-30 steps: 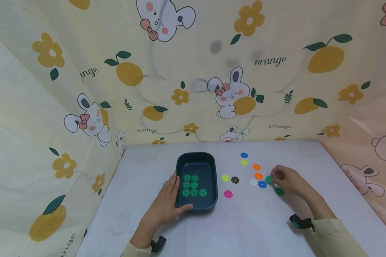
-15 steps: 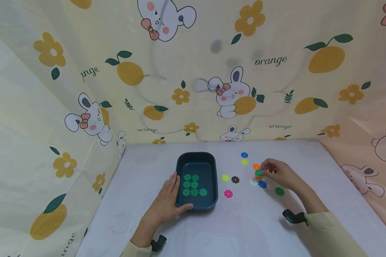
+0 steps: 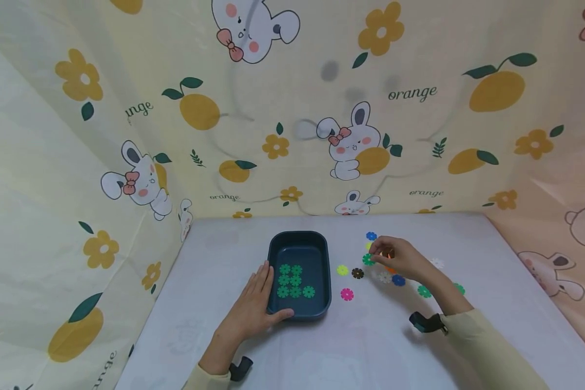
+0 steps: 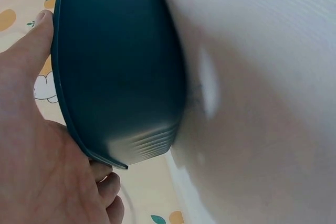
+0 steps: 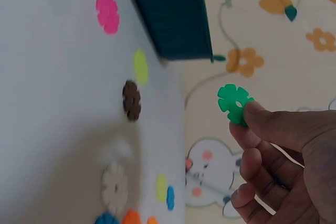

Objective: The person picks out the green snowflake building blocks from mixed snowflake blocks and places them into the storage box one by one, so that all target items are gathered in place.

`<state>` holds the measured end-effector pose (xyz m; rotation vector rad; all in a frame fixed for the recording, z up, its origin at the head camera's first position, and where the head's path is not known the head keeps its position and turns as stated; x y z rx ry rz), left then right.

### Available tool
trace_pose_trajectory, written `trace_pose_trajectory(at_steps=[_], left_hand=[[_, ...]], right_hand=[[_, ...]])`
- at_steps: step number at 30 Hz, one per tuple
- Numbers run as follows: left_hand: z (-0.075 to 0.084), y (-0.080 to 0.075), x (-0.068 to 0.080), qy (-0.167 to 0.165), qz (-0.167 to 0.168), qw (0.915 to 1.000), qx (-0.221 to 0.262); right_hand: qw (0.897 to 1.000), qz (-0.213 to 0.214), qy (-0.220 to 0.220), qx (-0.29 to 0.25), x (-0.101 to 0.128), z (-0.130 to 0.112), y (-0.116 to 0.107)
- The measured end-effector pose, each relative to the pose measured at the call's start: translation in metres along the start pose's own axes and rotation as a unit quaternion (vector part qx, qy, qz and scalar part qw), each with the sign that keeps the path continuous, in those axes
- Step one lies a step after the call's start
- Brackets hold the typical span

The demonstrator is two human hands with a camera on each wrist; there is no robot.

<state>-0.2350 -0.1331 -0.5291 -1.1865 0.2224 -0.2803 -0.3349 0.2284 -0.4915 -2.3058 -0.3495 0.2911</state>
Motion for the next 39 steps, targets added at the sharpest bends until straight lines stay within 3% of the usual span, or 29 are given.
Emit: trace_pose_trajectory(at_steps=[8, 18, 29, 39], left_hand=[[0.0, -0.001, 0.0, 0.0, 0.004, 1.0, 0.006], [0.0, 0.0, 0.0, -0.002, 0.0, 1.0, 0.005], [-0.001, 0.002, 0.0, -0.005, -0.007, 0.9999, 0.011], [-0.001, 0.002, 0.0, -0.002, -0.008, 0.9999, 0.011]], right_hand=[[0.999, -0.006, -0.031, -0.009, -0.013, -0.029, 0.017], [0.996, -0.044, -0.074, -0.035, -0.03, -0.063, 0.041], [0.985, -0.08, -0.141, -0.054, -0.046, -0.089, 0.071], [0.974, -0.13, -0.175, -0.056, -0.059, -0.102, 0.092]])
Point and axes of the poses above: each hand's wrist, its own x-axis away from the middle knuckle, its own y-axis out of the palm, z = x × y, the point moved 8 cm from there along -x, towards the middle knuckle, and after that the axes turned 3 degrees about z, right-handed, at the moved point
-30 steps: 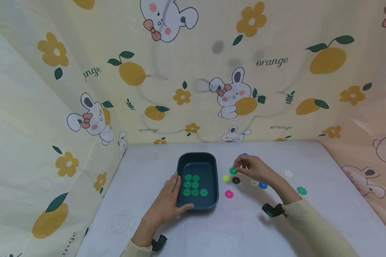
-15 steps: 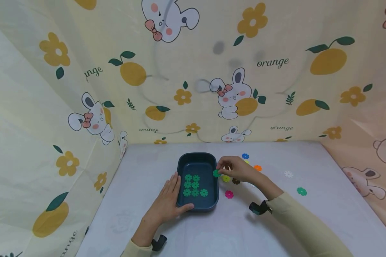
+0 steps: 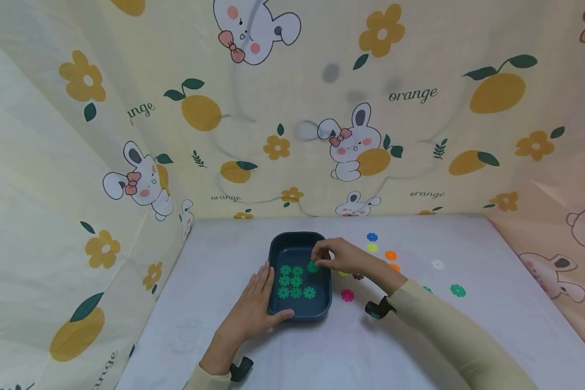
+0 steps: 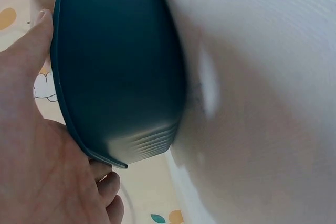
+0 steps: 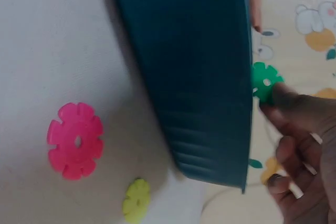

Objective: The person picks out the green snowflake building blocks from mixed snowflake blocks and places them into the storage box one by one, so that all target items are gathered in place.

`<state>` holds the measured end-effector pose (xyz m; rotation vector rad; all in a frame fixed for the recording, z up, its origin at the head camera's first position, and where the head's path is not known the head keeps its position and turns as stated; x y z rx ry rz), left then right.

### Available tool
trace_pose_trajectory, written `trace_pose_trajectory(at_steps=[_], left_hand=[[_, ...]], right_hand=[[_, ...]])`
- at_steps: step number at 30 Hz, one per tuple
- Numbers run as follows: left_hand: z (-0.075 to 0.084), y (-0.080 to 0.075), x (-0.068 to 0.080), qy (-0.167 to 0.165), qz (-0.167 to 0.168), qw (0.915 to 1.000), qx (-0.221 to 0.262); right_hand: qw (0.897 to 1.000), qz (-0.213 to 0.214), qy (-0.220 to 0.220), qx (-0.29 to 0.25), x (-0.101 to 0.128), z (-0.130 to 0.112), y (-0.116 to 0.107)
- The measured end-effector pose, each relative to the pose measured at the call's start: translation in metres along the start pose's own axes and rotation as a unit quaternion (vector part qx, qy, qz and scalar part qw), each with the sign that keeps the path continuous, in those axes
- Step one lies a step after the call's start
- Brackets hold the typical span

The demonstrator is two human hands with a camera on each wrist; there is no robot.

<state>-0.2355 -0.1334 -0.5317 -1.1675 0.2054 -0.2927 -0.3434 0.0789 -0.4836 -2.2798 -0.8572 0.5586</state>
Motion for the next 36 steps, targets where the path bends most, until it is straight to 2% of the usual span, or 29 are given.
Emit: trace_pose_trajectory(at_steps=[10, 20, 29, 36], left_hand=[[0.0, -0.002, 0.0, 0.004, 0.003, 1.0, 0.0], [-0.002, 0.001, -0.001, 0.003, -0.004, 1.0, -0.002], [-0.003, 0.004, -0.002, -0.003, -0.008, 0.9999, -0.011], [0.0, 0.0, 0.0, 0.006, -0.002, 0.9999, -0.008]], right_hand=[[0.995, -0.061, -0.015, 0.072, -0.02, 0.006, 0.022], [0.99, -0.111, 0.017, 0.083, -0.029, 0.014, 0.038], [0.986, -0.132, 0.029, 0.102, -0.034, 0.022, 0.044], [0.984, -0.135, 0.032, 0.111, -0.035, 0.022, 0.045]])
Point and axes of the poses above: each hand's wrist, its own x-axis away from the middle knuckle, its own y-axis out of the palm, z = x × y, the point moved 8 cm from there along -x, towards the middle knuckle, and after that the axes turned 3 degrees about z, right-handed, at the moved point
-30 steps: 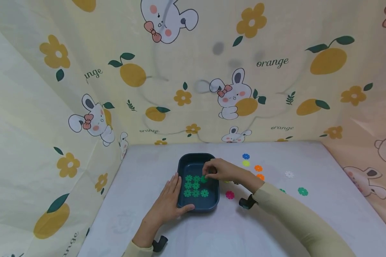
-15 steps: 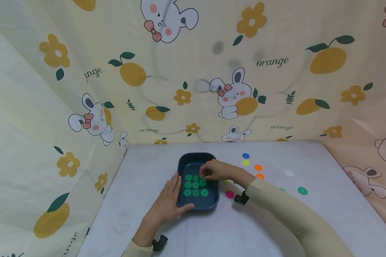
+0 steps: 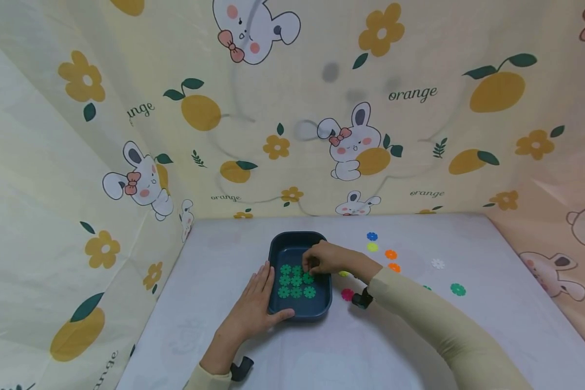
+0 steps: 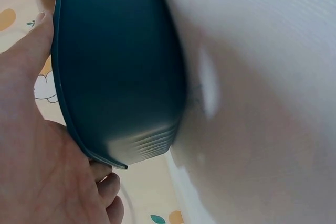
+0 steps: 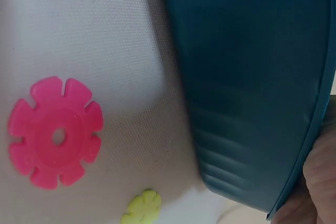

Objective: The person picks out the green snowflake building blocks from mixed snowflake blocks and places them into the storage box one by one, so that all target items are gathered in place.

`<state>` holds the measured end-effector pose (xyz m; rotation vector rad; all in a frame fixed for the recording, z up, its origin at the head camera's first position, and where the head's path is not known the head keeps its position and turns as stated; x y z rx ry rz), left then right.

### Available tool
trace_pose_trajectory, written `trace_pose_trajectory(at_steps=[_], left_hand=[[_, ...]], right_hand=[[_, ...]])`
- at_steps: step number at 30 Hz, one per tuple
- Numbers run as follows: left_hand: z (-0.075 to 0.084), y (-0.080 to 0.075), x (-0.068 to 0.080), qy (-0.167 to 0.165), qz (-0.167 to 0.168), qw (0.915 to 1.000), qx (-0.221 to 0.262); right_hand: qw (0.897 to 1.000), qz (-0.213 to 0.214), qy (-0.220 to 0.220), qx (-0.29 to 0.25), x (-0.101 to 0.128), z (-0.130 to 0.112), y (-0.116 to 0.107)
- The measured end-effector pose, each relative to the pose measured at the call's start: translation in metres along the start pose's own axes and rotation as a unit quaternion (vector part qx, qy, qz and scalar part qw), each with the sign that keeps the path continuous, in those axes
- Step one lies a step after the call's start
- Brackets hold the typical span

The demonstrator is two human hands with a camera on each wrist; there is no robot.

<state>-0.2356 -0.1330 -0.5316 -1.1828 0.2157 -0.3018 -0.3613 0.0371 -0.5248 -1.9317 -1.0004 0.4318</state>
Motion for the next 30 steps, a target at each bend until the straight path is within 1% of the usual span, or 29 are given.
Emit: trace_pose_trajectory(at_steps=[10, 16, 23, 26, 30], left_hand=[[0.0003, -0.0018, -0.0002, 0.0, 0.002, 1.0, 0.003], [0.0008, -0.0021, 0.0003, 0.005, 0.002, 1.0, -0.003], [0.0015, -0.0028, 0.0, 0.005, 0.006, 1.0, 0.002], [0.0012, -0.0023, -0.0002, 0.005, 0.006, 1.0, -0.001], [0.0005, -0.0017, 0.0001, 0.003, 0.005, 1.0, -0.001]], right_hand=[[1.0, 0.0, 0.008, 0.03, -0.0024, 0.0007, 0.002], [0.999, 0.0, 0.015, 0.045, -0.0023, 0.0016, 0.0025], [0.998, 0.003, 0.008, 0.057, -0.0008, -0.002, 0.0002], [0.999, 0.007, 0.001, 0.052, 0.0, -0.0036, -0.0007], [1.0, 0.01, -0.003, 0.019, 0.0015, -0.0037, -0.0008]])
Point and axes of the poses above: each hand's wrist, its own x-axis away from the middle knuckle, its own y-axis out of the palm, z = x × y, the point moved 8 cm from there along -x, towards the middle knuckle, and after that the axes turned 3 degrees about z, right-handed, at the moved point
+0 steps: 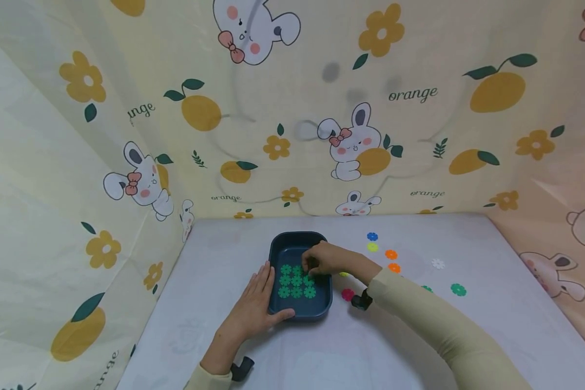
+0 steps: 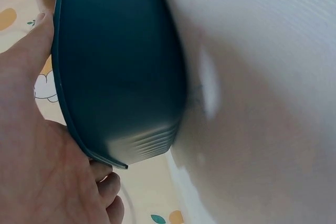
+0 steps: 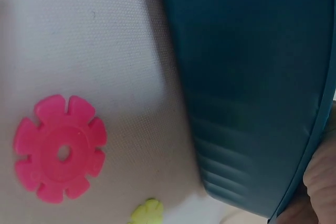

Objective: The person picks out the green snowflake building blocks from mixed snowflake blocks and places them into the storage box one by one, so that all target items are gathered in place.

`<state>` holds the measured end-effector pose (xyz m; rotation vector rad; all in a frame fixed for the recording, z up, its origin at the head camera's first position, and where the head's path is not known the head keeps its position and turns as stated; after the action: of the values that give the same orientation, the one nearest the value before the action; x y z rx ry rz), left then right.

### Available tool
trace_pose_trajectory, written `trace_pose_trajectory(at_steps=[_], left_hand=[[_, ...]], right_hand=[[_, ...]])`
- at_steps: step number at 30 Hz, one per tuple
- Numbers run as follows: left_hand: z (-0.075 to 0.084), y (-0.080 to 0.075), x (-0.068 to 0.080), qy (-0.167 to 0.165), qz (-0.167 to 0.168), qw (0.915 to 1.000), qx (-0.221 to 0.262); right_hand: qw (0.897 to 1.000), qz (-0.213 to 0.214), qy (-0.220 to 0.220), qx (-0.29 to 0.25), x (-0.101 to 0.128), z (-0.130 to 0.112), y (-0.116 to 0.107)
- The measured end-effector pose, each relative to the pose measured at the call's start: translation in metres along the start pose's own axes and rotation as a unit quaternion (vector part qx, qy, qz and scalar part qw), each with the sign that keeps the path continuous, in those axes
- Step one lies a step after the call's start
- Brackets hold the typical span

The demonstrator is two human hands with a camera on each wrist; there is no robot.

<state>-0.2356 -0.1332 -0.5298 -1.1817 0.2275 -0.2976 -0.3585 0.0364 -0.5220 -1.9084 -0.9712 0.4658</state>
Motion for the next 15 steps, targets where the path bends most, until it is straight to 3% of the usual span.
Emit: trace_pose_trajectory(at_steps=[8, 15], left_hand=[[0.0, 0.001, 0.0, -0.004, -0.003, 1.0, 0.006], [0.001, -0.001, 0.001, -0.008, -0.001, 1.0, 0.006]], right_hand=[[0.997, 0.031, -0.001, -0.068, 0.011, 0.004, -0.009], [0.993, 0.091, -0.016, -0.071, 0.037, -0.002, -0.037]])
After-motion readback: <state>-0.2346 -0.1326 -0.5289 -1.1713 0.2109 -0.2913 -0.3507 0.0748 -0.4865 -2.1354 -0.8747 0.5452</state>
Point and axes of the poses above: each hand's wrist, its own x-axis away from the middle knuckle, its own y-axis out of the palm, z = x × y, the point moved 8 cm from there along -x, towards the middle knuckle, and after that the axes turned 3 degrees about z, right-handed, at the moved point
